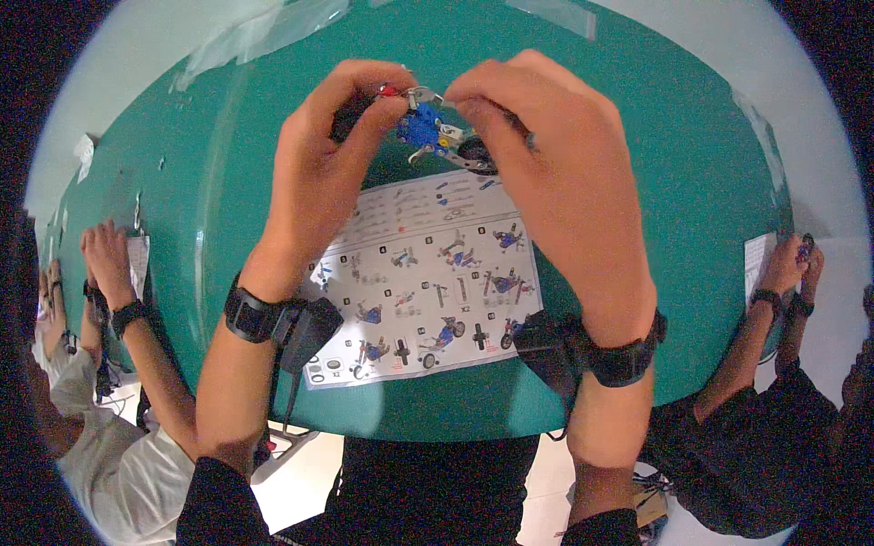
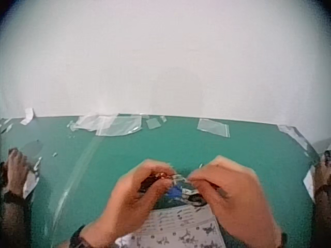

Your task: The person is assembling a small toy motorcycle using instructions.

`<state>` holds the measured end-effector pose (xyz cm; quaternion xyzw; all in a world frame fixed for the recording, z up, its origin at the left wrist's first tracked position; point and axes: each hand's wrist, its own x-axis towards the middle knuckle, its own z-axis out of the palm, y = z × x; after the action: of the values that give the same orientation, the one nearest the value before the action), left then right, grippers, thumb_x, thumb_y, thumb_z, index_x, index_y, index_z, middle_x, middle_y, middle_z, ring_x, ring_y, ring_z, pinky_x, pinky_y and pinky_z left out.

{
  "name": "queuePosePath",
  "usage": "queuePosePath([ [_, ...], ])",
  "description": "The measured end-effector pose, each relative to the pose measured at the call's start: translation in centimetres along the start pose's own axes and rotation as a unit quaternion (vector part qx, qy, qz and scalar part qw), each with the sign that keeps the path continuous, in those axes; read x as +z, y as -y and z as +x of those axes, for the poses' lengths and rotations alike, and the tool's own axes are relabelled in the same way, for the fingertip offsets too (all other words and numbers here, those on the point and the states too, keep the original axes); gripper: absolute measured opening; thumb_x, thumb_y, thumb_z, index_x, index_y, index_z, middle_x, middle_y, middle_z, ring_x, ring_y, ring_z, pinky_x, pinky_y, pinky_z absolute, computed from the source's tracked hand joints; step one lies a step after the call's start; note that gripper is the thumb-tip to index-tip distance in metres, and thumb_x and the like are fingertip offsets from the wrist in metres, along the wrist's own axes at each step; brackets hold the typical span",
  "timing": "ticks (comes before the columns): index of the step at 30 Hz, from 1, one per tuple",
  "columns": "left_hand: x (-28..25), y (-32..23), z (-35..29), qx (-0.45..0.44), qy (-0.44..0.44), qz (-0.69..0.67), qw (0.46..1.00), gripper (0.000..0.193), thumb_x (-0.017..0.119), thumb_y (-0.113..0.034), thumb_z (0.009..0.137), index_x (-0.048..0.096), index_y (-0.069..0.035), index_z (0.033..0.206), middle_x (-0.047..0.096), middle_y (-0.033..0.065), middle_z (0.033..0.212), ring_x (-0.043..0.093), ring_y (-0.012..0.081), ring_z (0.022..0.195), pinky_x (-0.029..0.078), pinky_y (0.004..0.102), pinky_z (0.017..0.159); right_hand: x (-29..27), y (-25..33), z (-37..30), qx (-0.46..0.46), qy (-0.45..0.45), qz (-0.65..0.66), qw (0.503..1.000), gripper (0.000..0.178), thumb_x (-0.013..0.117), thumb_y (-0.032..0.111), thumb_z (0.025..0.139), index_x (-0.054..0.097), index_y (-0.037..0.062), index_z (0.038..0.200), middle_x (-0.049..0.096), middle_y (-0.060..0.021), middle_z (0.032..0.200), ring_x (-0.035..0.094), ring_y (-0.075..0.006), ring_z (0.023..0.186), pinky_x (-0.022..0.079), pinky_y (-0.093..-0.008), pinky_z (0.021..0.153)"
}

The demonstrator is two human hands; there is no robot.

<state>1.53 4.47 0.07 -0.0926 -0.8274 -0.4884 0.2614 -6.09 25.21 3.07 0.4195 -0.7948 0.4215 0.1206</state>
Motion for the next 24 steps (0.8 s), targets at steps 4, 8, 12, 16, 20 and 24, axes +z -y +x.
queuePosePath([
  [4, 0.2, 0.1, -0.1, -0.019, -0.005, -0.013, 1.000, 0.017, 0.070, -0.006, 0.106, 0.072, -0.001, 0.123, 0.076, 0.0045, 0.112, 0.068, 0.0110, 0.102, 0.055, 0.0278, 0.094, 0.1, 0.1, -0.1, -0.006, 0.012, -0.028, 1.000, 0.012, 0.070, 0.000, 0.100, 0.074, -0.0015, 0.111, 0.071, -0.0103, 0.097, 0.069, -0.0199, 0.084, 0.055, -0.0318, 0.078],
  [8, 0.3, 0.2, -0.1, -0.020, -0.009, -0.008, 1.000, 0.017, 0.070, -0.006, 0.106, 0.072, -0.002, 0.123, 0.076, 0.0046, 0.112, 0.068, 0.0112, 0.103, 0.055, 0.0282, 0.094, 0.4, 0.3, -0.1, -0.040, 0.006, -0.082, 0.996, 0.012, 0.070, 0.001, 0.100, 0.074, 0.0000, 0.111, 0.070, -0.0121, 0.096, 0.071, -0.0252, 0.084, 0.055, -0.0342, 0.076],
  [12, 0.2, 0.6, -0.1, -0.007, 0.006, 0.023, 1.000, 0.017, 0.071, -0.005, 0.106, 0.072, -0.001, 0.122, 0.076, 0.0054, 0.113, 0.069, 0.0118, 0.103, 0.055, 0.0287, 0.095, 0.0, 0.4, -0.2, -0.067, -0.005, -0.136, 0.988, 0.012, 0.069, 0.002, 0.100, 0.075, 0.0013, 0.111, 0.071, -0.0124, 0.097, 0.072, -0.0276, 0.086, 0.055, -0.0353, 0.076],
  [16, 0.4, 0.0, 0.0, -0.016, 0.026, 0.038, 0.999, 0.017, 0.071, -0.005, 0.105, 0.071, 0.000, 0.122, 0.076, 0.0063, 0.113, 0.069, 0.0124, 0.103, 0.055, 0.0290, 0.094, -0.5, 0.5, 0.0, -0.098, -0.027, -0.155, 0.983, 0.012, 0.069, 0.003, 0.101, 0.076, 0.0028, 0.110, 0.071, -0.0110, 0.098, 0.071, -0.0270, 0.088, 0.054, -0.0352, 0.077],
  [20, 0.2, 0.3, 0.0, 0.001, 0.028, 0.032, 0.999, 0.016, 0.070, -0.004, 0.106, 0.071, -0.001, 0.121, 0.076, 0.0061, 0.113, 0.069, 0.0125, 0.103, 0.055, 0.0287, 0.094, -0.6, 0.5, 0.0, -0.091, -0.026, -0.131, 0.987, 0.012, 0.069, 0.003, 0.100, 0.077, 0.0035, 0.109, 0.070, -0.0103, 0.098, 0.070, -0.0268, 0.088, 0.054, -0.0347, 0.078],
  [24, 0.3, 0.3, -0.1, -0.006, 0.038, 0.025, 0.999, 0.016, 0.070, -0.005, 0.106, 0.071, 0.000, 0.121, 0.075, 0.0060, 0.113, 0.069, 0.0125, 0.103, 0.055, 0.0285, 0.094, -0.4, 0.4, -0.1, -0.094, -0.018, -0.132, 0.987, 0.012, 0.070, 0.002, 0.100, 0.077, 0.0038, 0.109, 0.070, -0.0100, 0.098, 0.070, -0.0260, 0.089, 0.053, -0.0341, 0.078],
])
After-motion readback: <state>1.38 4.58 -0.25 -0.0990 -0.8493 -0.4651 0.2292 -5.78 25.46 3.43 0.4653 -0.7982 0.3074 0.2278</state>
